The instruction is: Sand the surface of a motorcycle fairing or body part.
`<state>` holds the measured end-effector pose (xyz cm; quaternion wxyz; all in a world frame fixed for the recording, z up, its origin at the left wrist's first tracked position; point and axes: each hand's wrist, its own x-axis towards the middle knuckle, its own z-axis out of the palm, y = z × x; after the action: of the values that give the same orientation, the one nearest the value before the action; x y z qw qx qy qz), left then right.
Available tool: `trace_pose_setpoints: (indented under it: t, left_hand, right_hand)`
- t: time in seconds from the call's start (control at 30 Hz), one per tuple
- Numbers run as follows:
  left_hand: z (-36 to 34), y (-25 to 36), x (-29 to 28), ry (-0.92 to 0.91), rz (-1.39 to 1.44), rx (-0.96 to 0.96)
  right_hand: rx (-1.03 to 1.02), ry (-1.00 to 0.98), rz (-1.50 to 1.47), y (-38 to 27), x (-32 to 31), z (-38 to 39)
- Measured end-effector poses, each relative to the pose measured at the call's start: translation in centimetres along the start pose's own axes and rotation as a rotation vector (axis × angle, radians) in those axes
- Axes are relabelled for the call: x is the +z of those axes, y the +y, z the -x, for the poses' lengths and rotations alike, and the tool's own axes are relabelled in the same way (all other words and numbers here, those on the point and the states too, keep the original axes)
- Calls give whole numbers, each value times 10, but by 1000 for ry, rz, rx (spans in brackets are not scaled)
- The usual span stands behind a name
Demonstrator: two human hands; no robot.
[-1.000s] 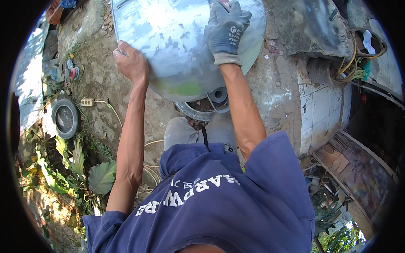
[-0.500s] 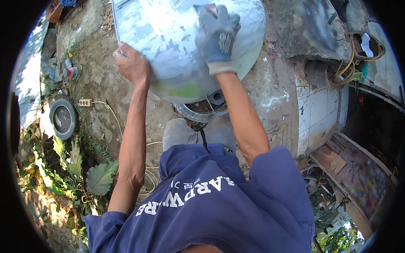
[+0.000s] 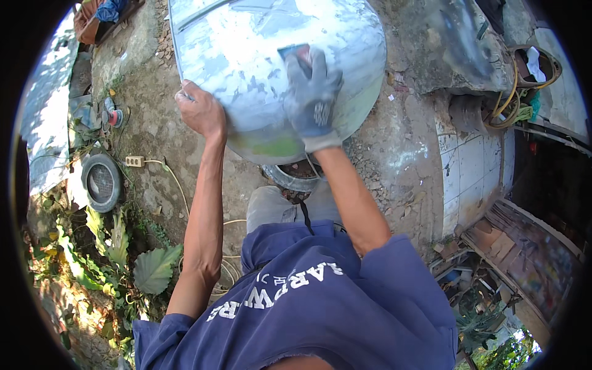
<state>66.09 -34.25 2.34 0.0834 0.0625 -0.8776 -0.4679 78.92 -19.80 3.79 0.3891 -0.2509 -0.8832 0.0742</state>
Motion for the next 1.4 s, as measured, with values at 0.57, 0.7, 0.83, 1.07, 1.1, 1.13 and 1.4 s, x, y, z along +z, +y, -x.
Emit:
trace_pose_setpoints:
  t: [0.57, 0.7, 0.83, 1.07, 1.1, 1.13, 1.4]
  left_hand:
    - [-4, 3, -5, -21, -84, -24]
    - [-1, 12, -5, -17, -117, -35]
    - [-3, 0, 0, 21, -44, 11]
    - [0, 1, -1, 16, -57, -5]
    - [-1, -6, 4, 38, -86, 32]
    - [-1, -5, 3, 24, -87, 28]
    - [-1, 2, -4, -35, -38, -52]
  right_hand:
    - [9, 26, -73, 12, -15, -3]
    - [66, -17, -99, 22, 16, 9]
    - [9, -13, -56, 5, 4, -10]
    - [-113, 48, -123, 30, -11, 26]
    - [-167, 29, -105, 33, -5, 6]
    - [-202, 5, -66, 34, -3, -12]
    - [-40, -45, -153, 31, -7, 18]
